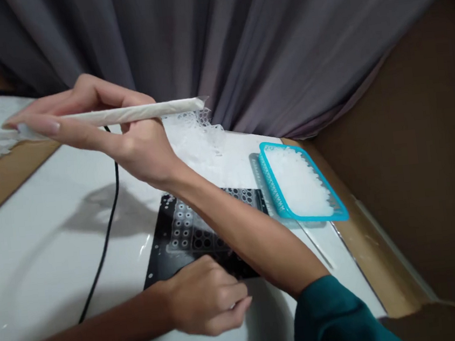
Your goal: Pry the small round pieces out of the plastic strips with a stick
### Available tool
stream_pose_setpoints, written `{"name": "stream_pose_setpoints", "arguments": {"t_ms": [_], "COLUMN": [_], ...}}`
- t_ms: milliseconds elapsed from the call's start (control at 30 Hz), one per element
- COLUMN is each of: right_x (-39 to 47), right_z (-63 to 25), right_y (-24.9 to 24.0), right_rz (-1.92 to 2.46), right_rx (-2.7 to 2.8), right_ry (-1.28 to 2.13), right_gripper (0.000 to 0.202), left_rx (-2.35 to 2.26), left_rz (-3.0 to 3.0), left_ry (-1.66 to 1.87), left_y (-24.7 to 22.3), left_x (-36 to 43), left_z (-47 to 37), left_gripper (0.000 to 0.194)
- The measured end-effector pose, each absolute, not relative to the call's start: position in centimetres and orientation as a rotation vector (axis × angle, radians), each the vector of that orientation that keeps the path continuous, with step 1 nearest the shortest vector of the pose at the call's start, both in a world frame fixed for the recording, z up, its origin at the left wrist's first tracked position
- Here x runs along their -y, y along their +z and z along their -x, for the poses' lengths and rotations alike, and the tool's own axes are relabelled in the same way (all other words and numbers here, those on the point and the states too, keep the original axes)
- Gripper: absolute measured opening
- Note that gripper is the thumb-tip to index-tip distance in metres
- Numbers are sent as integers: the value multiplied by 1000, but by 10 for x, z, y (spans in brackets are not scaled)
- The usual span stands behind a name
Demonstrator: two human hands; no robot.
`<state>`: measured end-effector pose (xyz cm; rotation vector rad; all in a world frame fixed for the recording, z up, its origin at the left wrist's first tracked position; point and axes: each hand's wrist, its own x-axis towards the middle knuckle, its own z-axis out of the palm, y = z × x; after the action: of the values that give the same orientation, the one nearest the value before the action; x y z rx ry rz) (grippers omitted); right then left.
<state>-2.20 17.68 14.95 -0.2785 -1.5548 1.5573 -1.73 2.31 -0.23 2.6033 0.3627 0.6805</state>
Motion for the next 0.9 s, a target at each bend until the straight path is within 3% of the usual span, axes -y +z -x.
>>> {"name": "stream_pose_setpoints", "arguments": {"t_ms": [200, 367, 467, 533, 633, 900], "right_x": [-161, -149, -147, -147, -149, -163], "right_z": [-97, -225, -295, -328, -347, -343], "right_y": [142, 126, 109, 98, 85, 61], "right_rz": [570, 1113, 1509, 1712, 1794, 1889], "right_rx": [1614, 1557, 1534, 1630, 1683, 1696], "right_ry": [1242, 669, 270, 119, -17, -98], "right_gripper": [19, 21, 24, 25, 25, 31], "left_rx": [-449, -584, -657, -712, -760, -815], "left_rz": [-2544, -2454, -2520, -2623, -2743, -2959], "left_ry": [747, 643, 753, 797, 787, 739], "left_y": [0, 3, 3, 1, -3, -5], "left_x": [-20, -21, -23, -24, -24, -23], "left_z": [32, 41, 46, 47, 46, 46], "left_gripper": [29, 23, 17, 26, 45, 41]}}
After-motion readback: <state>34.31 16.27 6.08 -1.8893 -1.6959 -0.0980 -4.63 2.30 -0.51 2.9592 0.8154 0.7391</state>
